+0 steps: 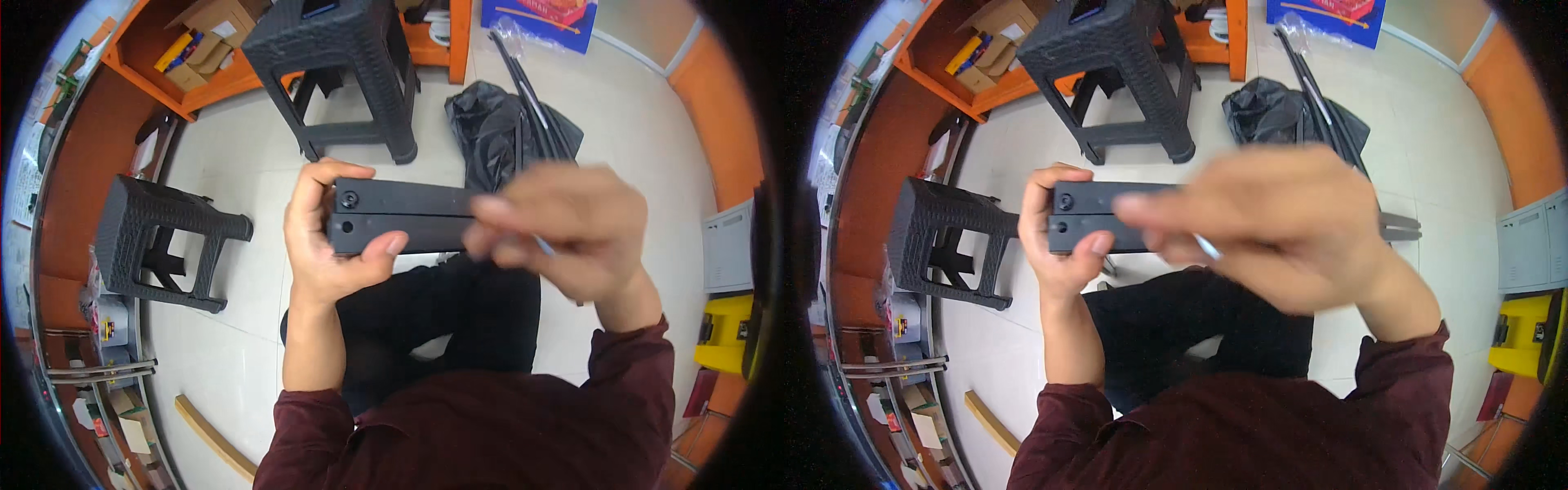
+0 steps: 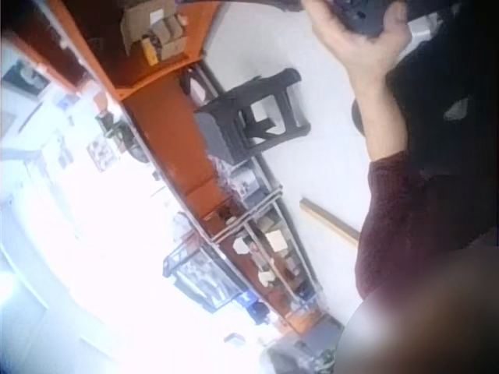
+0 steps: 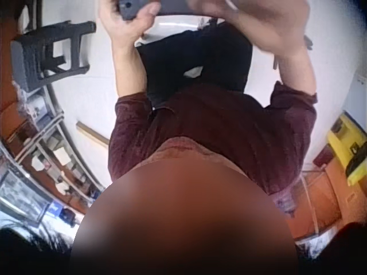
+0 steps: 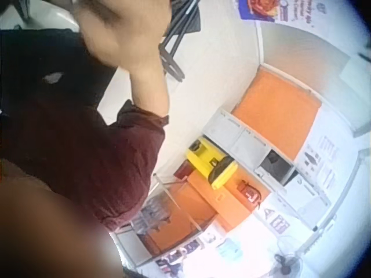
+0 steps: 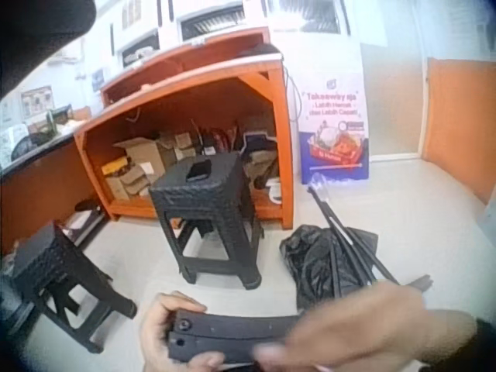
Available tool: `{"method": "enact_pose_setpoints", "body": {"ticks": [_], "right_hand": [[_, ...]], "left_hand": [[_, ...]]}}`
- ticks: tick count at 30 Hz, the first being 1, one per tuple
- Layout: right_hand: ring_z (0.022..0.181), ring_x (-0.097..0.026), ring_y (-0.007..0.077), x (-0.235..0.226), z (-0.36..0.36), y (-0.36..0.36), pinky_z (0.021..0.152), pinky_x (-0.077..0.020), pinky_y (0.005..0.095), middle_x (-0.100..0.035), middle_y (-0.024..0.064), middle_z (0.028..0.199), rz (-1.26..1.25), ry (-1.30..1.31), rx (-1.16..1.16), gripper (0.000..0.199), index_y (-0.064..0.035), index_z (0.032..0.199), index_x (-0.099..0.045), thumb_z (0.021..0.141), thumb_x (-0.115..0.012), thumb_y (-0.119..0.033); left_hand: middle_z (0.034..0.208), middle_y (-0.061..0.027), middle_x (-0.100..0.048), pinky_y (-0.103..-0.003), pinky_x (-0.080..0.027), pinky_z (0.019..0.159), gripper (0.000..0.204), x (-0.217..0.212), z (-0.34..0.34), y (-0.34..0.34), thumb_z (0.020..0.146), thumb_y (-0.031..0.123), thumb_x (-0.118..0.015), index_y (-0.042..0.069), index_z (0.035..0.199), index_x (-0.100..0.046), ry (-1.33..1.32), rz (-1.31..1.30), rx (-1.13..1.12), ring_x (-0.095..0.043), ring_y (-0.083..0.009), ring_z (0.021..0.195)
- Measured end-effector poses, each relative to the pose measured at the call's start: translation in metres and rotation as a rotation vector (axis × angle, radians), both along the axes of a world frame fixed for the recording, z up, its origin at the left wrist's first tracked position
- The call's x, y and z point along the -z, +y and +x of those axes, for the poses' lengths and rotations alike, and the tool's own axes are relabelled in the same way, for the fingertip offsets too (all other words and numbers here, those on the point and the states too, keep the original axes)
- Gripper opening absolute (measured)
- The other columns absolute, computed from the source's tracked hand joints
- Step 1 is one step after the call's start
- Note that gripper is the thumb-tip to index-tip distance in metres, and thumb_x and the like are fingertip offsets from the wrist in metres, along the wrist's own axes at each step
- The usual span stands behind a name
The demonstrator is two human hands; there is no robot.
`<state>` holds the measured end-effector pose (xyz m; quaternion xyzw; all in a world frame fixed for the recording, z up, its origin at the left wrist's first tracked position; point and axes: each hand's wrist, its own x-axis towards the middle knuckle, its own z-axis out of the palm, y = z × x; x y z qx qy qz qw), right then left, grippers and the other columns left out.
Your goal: The person assembles parts of a black frame by hand, inserting screws into holes and tightening them with a hex key before lifting the partially assembled frame.
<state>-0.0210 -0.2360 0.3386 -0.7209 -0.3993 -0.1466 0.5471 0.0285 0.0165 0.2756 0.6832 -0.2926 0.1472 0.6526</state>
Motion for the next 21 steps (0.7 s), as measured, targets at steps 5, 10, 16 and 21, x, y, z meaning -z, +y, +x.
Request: {"method": "enact_pose_setpoints", "body": {"ticks": [5,10,16,21], "right_hand": [[0.092,-0.074,0.0188,-0.012,0.041,0.041,0.082,-0.0593,0.0292,-0.076,0.0110,0.096,0.135,0.098,-0.042,0.024,0.0022,0.113,-0.071,0.089,-0.072,0.004],[0.099,-0.075,0.0196,0.004,0.050,0.047,0.090,-0.0606,0.0315,-0.075,0.0139,0.101,0.131,0.119,-0.116,0.019,0.0048,0.110,-0.067,0.091,-0.071,0.006],[0.098,-0.076,0.0225,0.004,0.046,0.055,0.088,-0.0612,0.0326,-0.075,0.0151,0.100,0.174,0.101,-0.092,0.018,0.0045,0.107,-0.068,0.090,-0.070,0.009],[0.095,-0.076,0.0237,-0.007,0.054,0.056,0.084,-0.0613,0.0321,-0.076,0.0161,0.097,-0.021,-0.101,-0.049,0.017,0.0037,0.103,-0.070,0.087,-0.071,0.010]], "left_hand": [[0.094,-0.0057,-0.065,-0.023,-0.054,0.068,0.057,-0.011,-0.012,-0.004,0.064,0.020,-0.092,0.002,0.109,-0.061,0.054,0.011,-0.044,-0.067,-0.0114,0.077],[0.089,-0.0050,-0.065,-0.023,-0.052,0.063,0.059,-0.008,-0.013,-0.011,0.062,0.024,-0.095,0.002,0.106,-0.062,0.092,-0.070,-0.016,-0.066,-0.0107,0.073],[0.088,-0.0053,-0.064,-0.026,-0.051,0.067,0.058,-0.011,-0.012,-0.009,0.061,0.028,-0.095,0.004,0.103,-0.062,0.049,-0.029,-0.022,-0.064,-0.0128,0.077],[0.092,-0.0038,-0.063,-0.024,-0.053,0.073,0.062,-0.010,-0.011,0.001,0.061,0.024,-0.094,0.004,0.107,-0.059,0.000,0.122,-0.019,-0.065,-0.0114,0.085]]}}
